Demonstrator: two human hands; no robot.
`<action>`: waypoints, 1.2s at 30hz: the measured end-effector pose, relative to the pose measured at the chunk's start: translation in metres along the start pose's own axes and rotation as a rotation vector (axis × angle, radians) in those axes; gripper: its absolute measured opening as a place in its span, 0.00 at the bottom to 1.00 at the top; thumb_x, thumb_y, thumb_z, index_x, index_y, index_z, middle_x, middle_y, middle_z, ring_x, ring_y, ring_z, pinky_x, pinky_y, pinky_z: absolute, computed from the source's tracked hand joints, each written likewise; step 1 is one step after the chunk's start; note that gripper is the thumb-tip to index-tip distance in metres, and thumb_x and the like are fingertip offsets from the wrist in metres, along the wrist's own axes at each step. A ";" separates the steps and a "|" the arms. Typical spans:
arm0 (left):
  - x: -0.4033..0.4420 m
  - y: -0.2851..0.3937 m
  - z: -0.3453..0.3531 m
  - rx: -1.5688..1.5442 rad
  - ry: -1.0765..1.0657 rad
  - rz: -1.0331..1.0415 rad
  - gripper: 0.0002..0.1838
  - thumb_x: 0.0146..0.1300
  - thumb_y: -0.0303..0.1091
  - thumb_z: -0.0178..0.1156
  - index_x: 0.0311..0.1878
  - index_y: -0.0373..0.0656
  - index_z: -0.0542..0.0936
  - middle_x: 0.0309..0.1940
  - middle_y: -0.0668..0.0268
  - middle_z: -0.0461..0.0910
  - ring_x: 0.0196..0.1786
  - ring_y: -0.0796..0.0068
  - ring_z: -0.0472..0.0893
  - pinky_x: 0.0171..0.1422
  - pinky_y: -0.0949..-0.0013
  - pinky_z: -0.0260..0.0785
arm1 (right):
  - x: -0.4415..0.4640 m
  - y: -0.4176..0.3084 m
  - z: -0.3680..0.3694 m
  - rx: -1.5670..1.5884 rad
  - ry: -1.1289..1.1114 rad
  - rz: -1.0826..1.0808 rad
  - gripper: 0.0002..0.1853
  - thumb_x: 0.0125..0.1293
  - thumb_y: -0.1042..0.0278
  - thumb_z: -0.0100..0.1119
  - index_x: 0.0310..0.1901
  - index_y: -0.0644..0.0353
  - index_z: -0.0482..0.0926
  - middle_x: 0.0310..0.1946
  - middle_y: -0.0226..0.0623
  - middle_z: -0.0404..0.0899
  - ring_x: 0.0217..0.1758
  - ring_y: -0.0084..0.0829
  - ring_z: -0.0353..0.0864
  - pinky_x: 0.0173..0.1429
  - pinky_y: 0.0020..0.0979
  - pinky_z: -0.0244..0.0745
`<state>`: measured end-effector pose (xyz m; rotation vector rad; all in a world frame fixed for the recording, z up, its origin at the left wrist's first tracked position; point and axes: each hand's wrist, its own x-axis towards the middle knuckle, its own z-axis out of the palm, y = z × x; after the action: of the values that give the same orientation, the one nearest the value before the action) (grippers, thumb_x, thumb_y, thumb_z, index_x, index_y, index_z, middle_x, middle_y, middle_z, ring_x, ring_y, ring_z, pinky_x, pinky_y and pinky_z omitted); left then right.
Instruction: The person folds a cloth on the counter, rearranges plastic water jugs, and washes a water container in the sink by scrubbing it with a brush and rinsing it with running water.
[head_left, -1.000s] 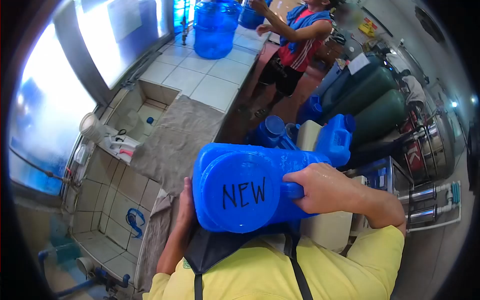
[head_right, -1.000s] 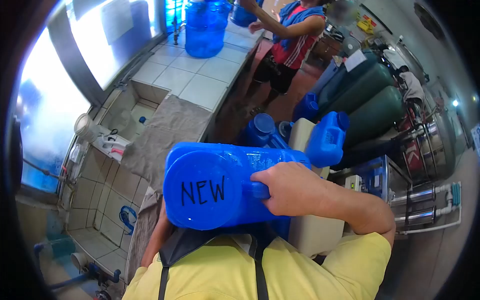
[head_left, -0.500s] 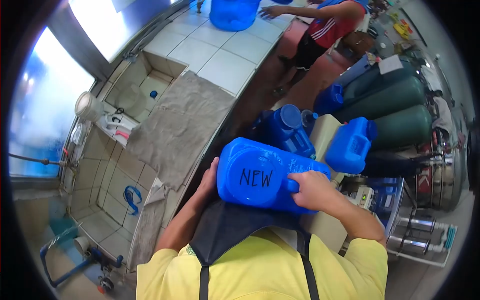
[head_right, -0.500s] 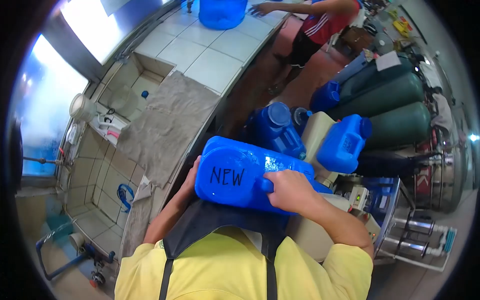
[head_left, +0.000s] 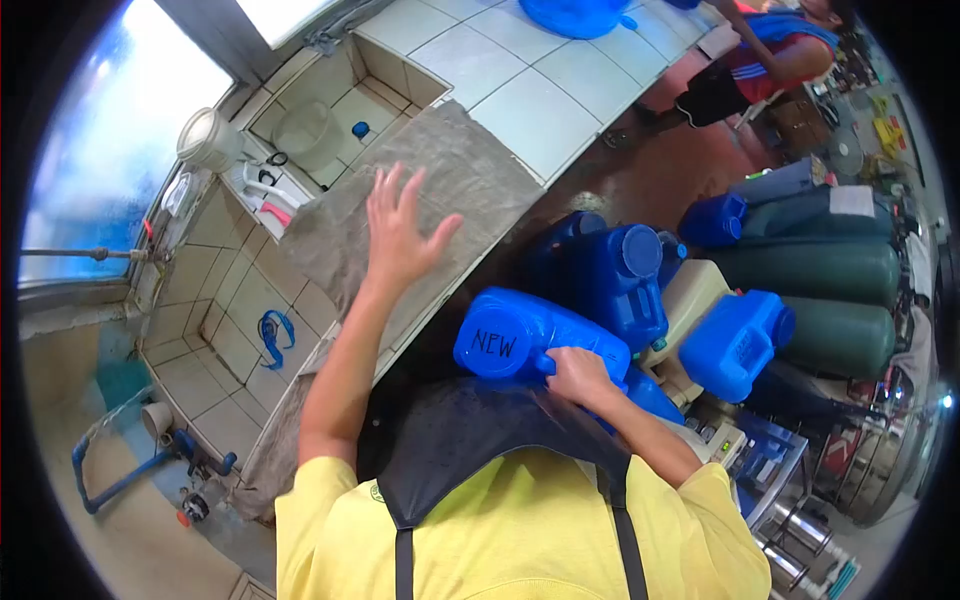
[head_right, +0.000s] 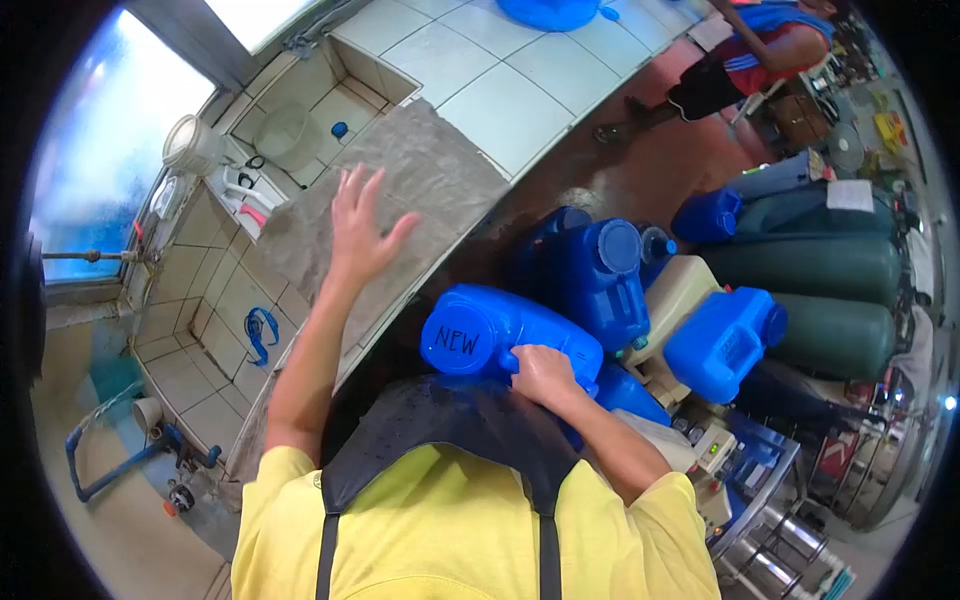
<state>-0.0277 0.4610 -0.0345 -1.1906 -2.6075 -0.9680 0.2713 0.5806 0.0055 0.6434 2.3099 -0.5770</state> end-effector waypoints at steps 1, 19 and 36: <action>0.012 -0.016 0.018 0.070 -0.037 -0.048 0.44 0.63 0.63 0.64 0.76 0.49 0.67 0.80 0.51 0.54 0.82 0.44 0.50 0.81 0.40 0.45 | 0.006 0.004 0.007 0.024 0.018 0.002 0.13 0.59 0.69 0.62 0.45 0.61 0.85 0.42 0.51 0.87 0.43 0.57 0.85 0.51 0.47 0.81; 0.040 -0.038 0.064 0.356 -0.186 0.046 0.52 0.57 0.72 0.61 0.79 0.50 0.61 0.80 0.49 0.54 0.82 0.42 0.49 0.82 0.38 0.35 | 0.106 0.035 0.055 0.564 0.052 0.352 0.11 0.63 0.62 0.58 0.39 0.59 0.85 0.39 0.52 0.87 0.42 0.58 0.84 0.49 0.48 0.79; 0.041 -0.052 0.065 0.435 -0.246 0.152 0.52 0.57 0.69 0.65 0.79 0.50 0.61 0.79 0.48 0.53 0.80 0.39 0.53 0.80 0.37 0.43 | 0.262 0.034 0.193 1.001 0.214 0.701 0.15 0.62 0.60 0.61 0.45 0.59 0.85 0.43 0.51 0.87 0.46 0.56 0.85 0.54 0.46 0.80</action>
<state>-0.0833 0.5007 -0.0982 -1.4247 -2.6566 -0.2161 0.2105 0.5761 -0.3160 1.9327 1.6420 -1.3325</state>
